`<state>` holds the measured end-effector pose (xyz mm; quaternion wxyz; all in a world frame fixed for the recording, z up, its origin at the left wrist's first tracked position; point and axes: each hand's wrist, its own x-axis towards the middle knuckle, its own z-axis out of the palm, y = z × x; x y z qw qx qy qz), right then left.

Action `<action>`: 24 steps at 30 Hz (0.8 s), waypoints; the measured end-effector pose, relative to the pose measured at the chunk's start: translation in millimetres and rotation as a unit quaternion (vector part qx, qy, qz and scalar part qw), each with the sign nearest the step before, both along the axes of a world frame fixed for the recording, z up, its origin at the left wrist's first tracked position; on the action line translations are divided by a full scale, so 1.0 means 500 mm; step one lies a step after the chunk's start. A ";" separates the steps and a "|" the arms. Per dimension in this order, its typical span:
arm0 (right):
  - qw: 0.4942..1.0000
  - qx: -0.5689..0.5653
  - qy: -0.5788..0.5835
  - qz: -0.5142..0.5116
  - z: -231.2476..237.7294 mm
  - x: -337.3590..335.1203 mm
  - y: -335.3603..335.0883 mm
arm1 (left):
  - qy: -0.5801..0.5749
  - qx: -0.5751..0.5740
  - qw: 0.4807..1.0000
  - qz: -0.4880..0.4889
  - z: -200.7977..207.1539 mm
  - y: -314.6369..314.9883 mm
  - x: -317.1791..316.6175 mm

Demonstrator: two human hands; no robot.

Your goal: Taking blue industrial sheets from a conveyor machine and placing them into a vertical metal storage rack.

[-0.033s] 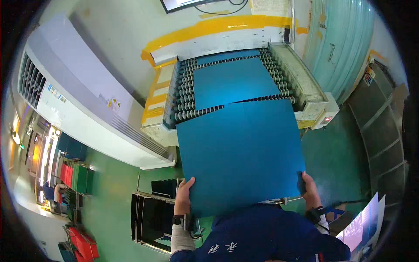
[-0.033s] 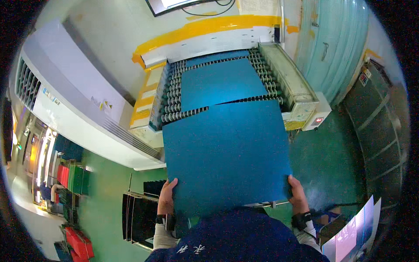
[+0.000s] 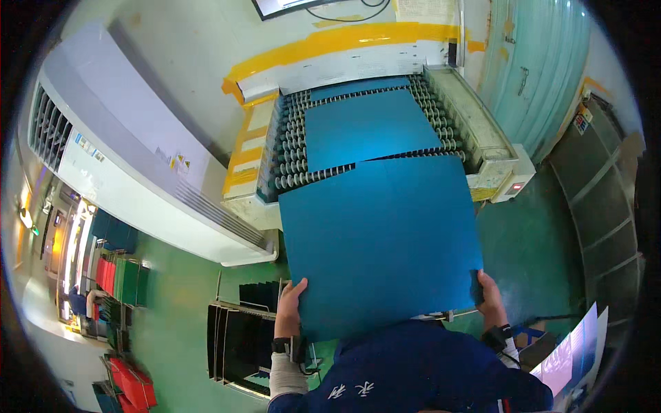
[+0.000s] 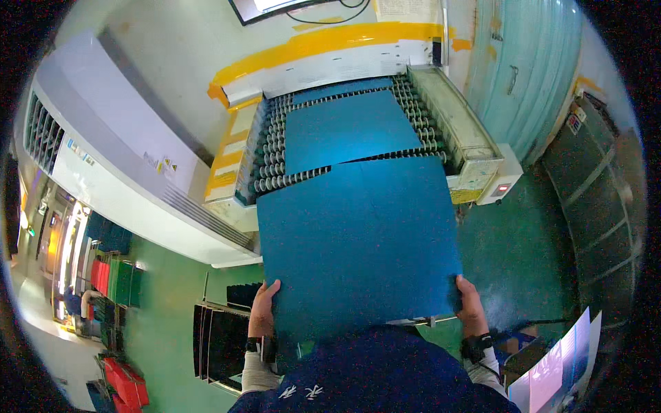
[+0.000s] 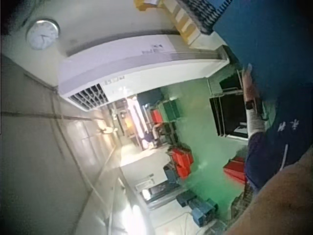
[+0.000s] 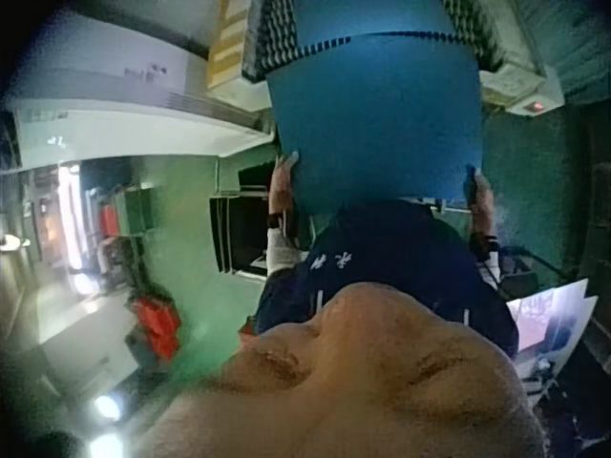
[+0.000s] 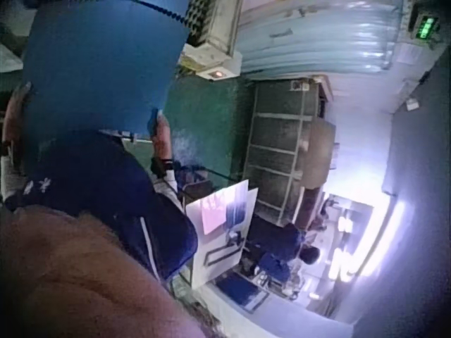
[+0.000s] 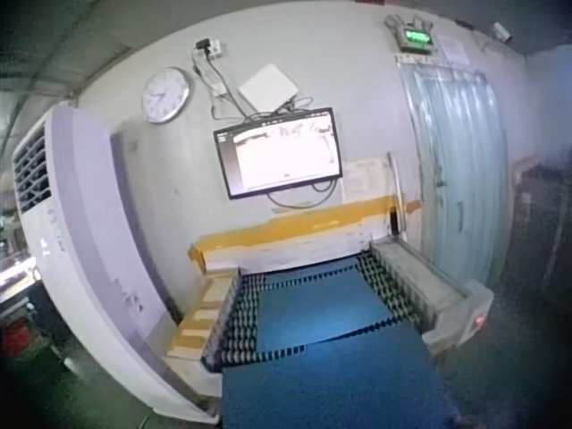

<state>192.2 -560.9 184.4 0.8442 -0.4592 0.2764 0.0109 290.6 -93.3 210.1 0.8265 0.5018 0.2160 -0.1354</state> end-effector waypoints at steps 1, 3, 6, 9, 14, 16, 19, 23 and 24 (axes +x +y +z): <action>1.000 0.002 0.002 0.001 -0.015 -0.005 -0.010 | 0.002 0.002 1.000 0.001 0.005 -0.004 0.002; 1.000 -0.004 0.012 -0.018 -0.057 -0.018 -0.047 | 0.012 -0.007 1.000 -0.012 0.014 -0.012 0.007; 1.000 0.008 0.007 -0.015 -0.092 -0.018 -0.069 | -0.018 0.006 0.999 -0.027 -0.033 0.000 0.015; 1.000 0.012 0.003 -0.022 -0.083 -0.015 -0.063 | -0.001 0.001 1.000 -0.016 -0.015 -0.023 0.011; 0.999 0.025 0.033 -0.030 -0.100 -0.018 -0.054 | -0.035 0.013 0.999 0.017 0.002 -0.027 -0.018; 0.996 0.047 0.054 -0.053 -0.097 -0.014 -0.024 | -0.038 0.019 0.999 0.035 0.010 -0.025 -0.029; 0.997 0.063 0.038 -0.008 -0.109 -0.015 -0.001 | -0.065 0.013 0.995 0.071 0.051 -0.034 -0.053; 0.984 0.080 0.086 0.134 -0.191 0.018 -0.011 | -0.136 0.025 0.970 0.200 0.078 -0.033 -0.100; 0.977 0.052 0.128 0.160 -0.201 0.027 -0.008 | -0.132 0.011 0.966 0.224 0.082 -0.029 -0.114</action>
